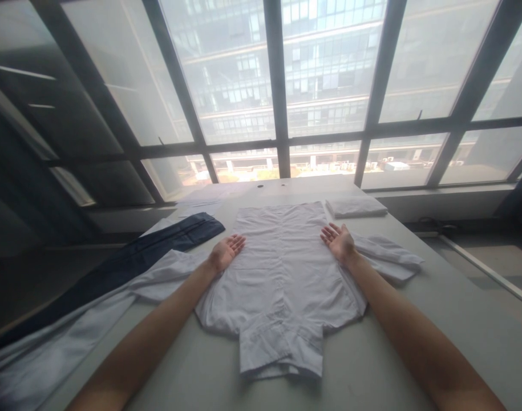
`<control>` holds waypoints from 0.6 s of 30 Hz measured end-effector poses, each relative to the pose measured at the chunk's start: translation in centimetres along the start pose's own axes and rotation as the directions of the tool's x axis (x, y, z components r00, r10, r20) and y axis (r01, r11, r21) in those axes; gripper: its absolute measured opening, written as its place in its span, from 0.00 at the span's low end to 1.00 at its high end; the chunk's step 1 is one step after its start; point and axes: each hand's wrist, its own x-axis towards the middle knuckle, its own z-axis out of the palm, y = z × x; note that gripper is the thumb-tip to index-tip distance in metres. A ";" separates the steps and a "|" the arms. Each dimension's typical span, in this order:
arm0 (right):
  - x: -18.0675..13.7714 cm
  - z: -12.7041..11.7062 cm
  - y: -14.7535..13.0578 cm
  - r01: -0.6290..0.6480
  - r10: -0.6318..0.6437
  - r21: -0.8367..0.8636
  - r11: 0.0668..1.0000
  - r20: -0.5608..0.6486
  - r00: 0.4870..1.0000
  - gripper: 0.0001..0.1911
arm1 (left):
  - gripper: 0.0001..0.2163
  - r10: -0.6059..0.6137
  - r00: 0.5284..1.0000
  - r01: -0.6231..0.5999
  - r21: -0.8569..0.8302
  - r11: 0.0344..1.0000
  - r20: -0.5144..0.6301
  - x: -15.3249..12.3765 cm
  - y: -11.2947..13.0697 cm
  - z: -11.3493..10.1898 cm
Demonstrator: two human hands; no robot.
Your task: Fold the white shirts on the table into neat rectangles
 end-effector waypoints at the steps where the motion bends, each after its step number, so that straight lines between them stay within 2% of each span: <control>1: 0.0 0.0 0.0 -0.002 0.002 0.002 1.000 0.001 1.000 0.24 | 0.13 0.006 1.000 -0.006 0.011 1.000 -0.002 0.0 -0.1 0.0; 7: -0.3 0.3 0.2 0.016 -0.016 -0.069 0.997 0.006 1.000 0.23 | 0.15 0.125 0.992 -0.122 0.100 0.987 -0.026 0.0 -0.9 0.5; 10: -0.6 0.7 0.6 0.171 -0.164 -0.223 0.960 0.052 0.985 0.18 | 0.18 0.231 0.973 -0.228 0.132 0.965 -0.008 -0.3 -1.0 0.9; 12: -0.8 0.9 0.8 0.340 -0.301 -0.381 0.860 0.158 0.940 0.11 | 0.18 0.315 0.945 -0.326 0.195 0.925 0.086 -0.7 -1.0 1.0; 14: -0.9 0.8 1.1 0.471 -0.365 -0.510 0.719 0.300 0.881 0.06 | 0.18 0.353 0.906 -0.410 0.282 0.868 0.232 -1.2 -1.1 0.8; 16: -1.0 0.5 1.4 0.528 -0.354 -0.568 0.631 0.394 0.848 0.07 | 0.17 0.316 0.891 -0.424 0.347 0.837 0.327 -1.5 -1.3 0.5; 18: -1.0 0.1 1.9 0.529 -0.314 -0.588 0.612 0.434 0.845 0.08 | 0.14 0.264 0.901 -0.394 0.393 0.831 0.345 -1.7 -1.7 0.2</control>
